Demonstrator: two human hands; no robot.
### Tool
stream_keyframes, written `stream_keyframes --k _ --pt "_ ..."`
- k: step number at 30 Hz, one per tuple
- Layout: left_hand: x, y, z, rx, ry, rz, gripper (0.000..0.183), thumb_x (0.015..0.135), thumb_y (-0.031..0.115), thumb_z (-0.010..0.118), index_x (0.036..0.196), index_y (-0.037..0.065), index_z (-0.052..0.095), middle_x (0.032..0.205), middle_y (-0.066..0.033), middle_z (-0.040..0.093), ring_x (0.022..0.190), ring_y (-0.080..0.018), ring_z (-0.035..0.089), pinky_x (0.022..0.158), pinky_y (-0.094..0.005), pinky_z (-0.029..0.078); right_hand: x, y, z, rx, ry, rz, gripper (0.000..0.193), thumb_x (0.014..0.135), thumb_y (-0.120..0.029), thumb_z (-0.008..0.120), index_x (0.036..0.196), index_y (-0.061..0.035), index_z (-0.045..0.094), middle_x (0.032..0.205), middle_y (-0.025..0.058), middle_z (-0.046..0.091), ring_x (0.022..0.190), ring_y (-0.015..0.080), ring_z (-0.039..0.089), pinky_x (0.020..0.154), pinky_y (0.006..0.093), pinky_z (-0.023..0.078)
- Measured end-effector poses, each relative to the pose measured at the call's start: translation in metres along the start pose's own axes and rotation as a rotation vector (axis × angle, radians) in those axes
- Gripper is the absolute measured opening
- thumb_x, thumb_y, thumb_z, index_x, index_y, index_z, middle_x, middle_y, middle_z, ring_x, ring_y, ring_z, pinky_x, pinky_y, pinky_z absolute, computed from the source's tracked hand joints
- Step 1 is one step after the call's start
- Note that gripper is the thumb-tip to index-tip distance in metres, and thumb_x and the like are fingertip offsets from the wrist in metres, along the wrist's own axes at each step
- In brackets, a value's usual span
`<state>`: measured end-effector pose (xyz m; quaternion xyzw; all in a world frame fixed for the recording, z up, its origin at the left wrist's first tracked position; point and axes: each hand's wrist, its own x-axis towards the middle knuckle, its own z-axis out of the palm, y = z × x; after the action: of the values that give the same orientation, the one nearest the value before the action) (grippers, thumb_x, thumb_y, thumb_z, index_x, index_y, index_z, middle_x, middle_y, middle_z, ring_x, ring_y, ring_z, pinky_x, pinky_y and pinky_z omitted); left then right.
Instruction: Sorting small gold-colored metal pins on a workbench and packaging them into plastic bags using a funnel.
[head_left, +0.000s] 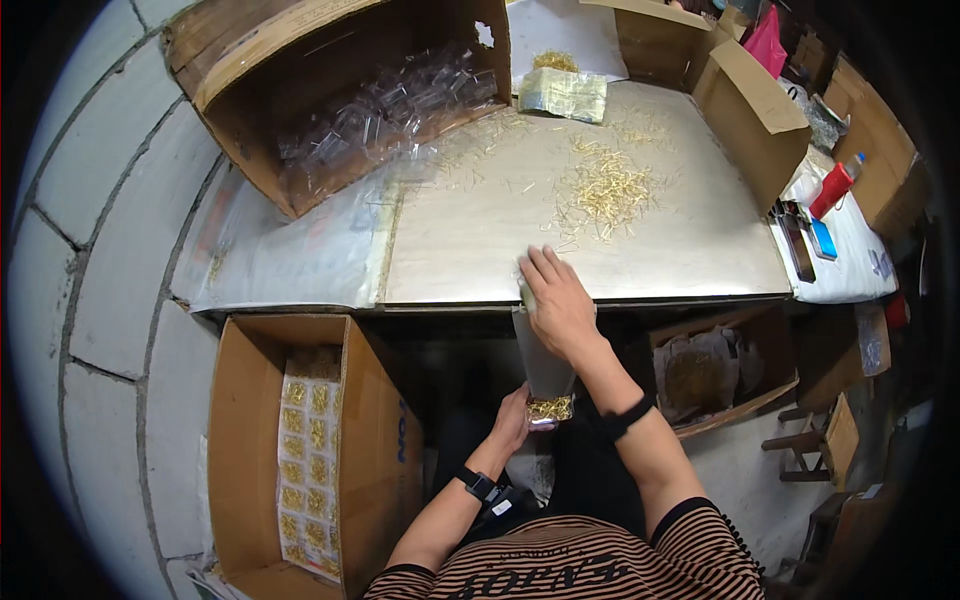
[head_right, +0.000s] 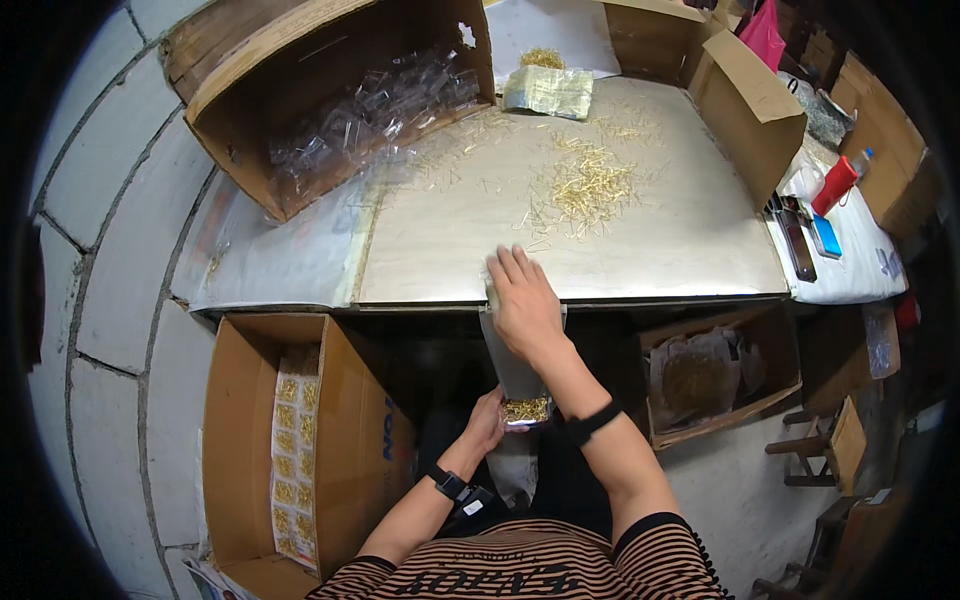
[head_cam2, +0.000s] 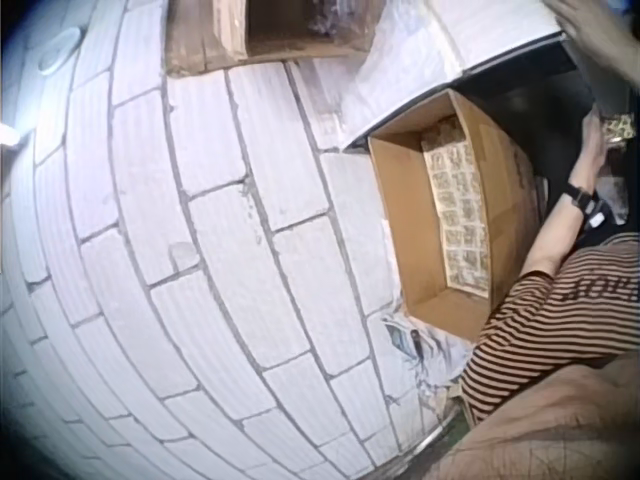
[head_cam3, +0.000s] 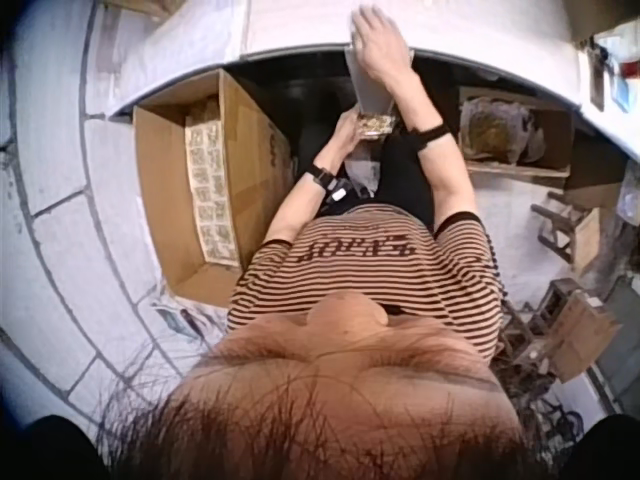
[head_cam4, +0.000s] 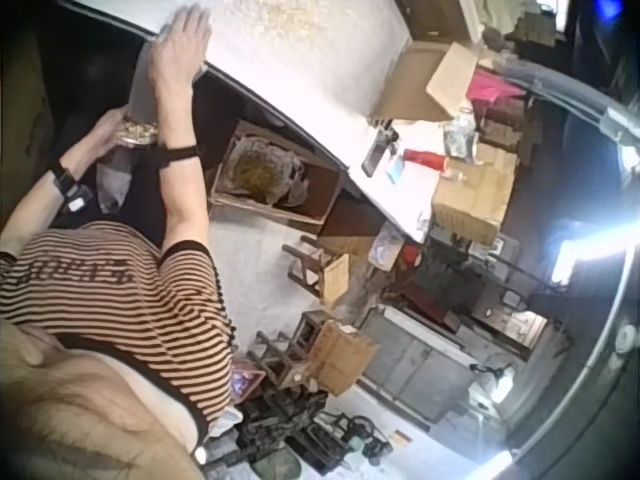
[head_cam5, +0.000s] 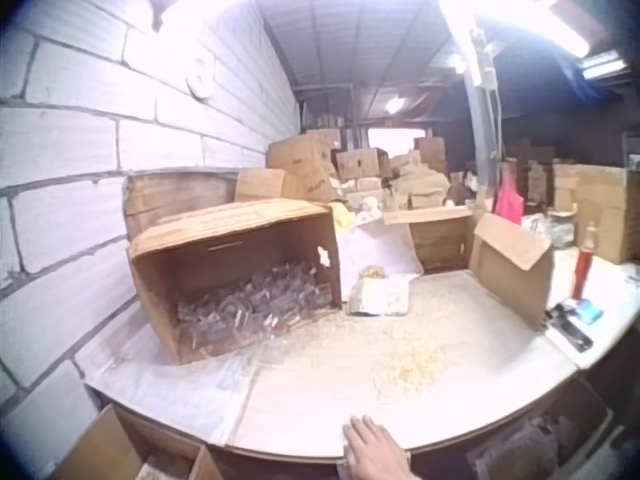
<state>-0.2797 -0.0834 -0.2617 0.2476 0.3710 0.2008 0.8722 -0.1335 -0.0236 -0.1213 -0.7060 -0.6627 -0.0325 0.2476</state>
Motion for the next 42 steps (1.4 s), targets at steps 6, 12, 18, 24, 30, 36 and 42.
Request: stream_keyframes --k 6,12,18,24,30,36,42 --pt "-0.002 0.011 0.013 -0.083 -0.021 0.074 0.041 0.098 0.03 0.032 0.109 -0.004 0.053 0.094 -0.0126 0.063 0.075 -0.0206 0.066 0.059 -0.0306 0.057 -0.076 -0.016 -0.072 0.344 -0.017 -0.013 0.041 0.074 0.007 0.053 0.114 -0.0023 0.055 0.12 0.0145 0.054 0.116 0.031 0.05 0.094 0.0381 0.044" --pt "-0.008 0.002 0.006 -0.111 -0.027 0.078 0.043 0.099 0.032 0.031 0.111 -0.005 0.052 0.098 -0.0138 0.063 0.085 -0.0214 0.065 0.072 -0.0328 0.056 -0.137 0.01 -0.075 0.522 -0.038 0.143 0.041 0.068 0.014 0.049 0.104 -0.0004 0.06 0.107 0.017 0.061 0.103 0.0324 0.058 0.088 0.0353 0.048" --pt "-0.021 -0.013 -0.007 -0.112 -0.06 0.061 0.041 0.099 0.032 0.035 0.109 -0.004 0.053 0.101 -0.0132 0.061 0.09 -0.0202 0.063 0.078 -0.0323 0.053 -0.167 0.004 -0.049 0.632 -0.112 0.183 0.039 0.07 0.013 0.051 0.105 -0.0006 0.06 0.104 0.0182 0.061 0.099 0.0336 0.059 0.086 0.0361 0.048" --pt "-0.046 -0.011 0.001 0.008 0.0 0.07 0.039 0.098 0.032 0.038 0.105 -0.001 0.057 0.1 -0.0102 0.062 0.089 -0.0172 0.061 0.078 -0.0296 0.051 -0.17 -0.015 -0.022 0.413 -0.307 -0.047 0.054 0.075 -0.001 0.059 0.127 -0.0015 0.044 0.131 0.0177 0.044 0.124 0.0324 0.04 0.103 0.0406 0.035" --pt "-0.062 0.0 0.006 0.019 0.011 0.158 0.043 0.098 0.037 0.037 0.102 0.0 0.058 0.094 -0.0076 0.062 0.086 -0.0139 0.061 0.077 -0.0271 0.05 -0.18 -0.029 -0.023 0.412 -0.4 -0.284 0.047 0.077 -0.005 0.061 0.123 -0.0022 0.05 0.132 0.0136 0.045 0.126 0.0285 0.04 0.105 0.041 0.032" --pt "-0.08 0.013 0.016 -0.014 -0.036 0.133 0.032 0.097 0.027 0.042 0.104 0.001 0.058 0.093 -0.0071 0.063 0.082 -0.0125 0.063 0.07 -0.0254 0.053 -0.17 -0.023 -0.041 0.528 -0.098 -0.094 0.05 0.074 -0.005 0.067 0.121 -0.0024 0.051 0.124 0.0148 0.053 0.12 0.0315 0.047 0.101 0.0425 0.037" --pt "-0.079 0.004 0.016 -0.055 0.051 0.28 0.025 0.095 0.02 0.046 0.107 0.0 0.055 0.094 -0.0073 0.062 0.077 -0.0151 0.064 0.06 -0.0292 0.057 -0.173 -0.034 -0.034 0.277 -0.266 -0.164 0.047 0.075 -0.008 0.065 0.119 -0.0034 0.054 0.129 0.0107 0.05 0.126 0.0282 0.041 0.104 0.0462 0.031"
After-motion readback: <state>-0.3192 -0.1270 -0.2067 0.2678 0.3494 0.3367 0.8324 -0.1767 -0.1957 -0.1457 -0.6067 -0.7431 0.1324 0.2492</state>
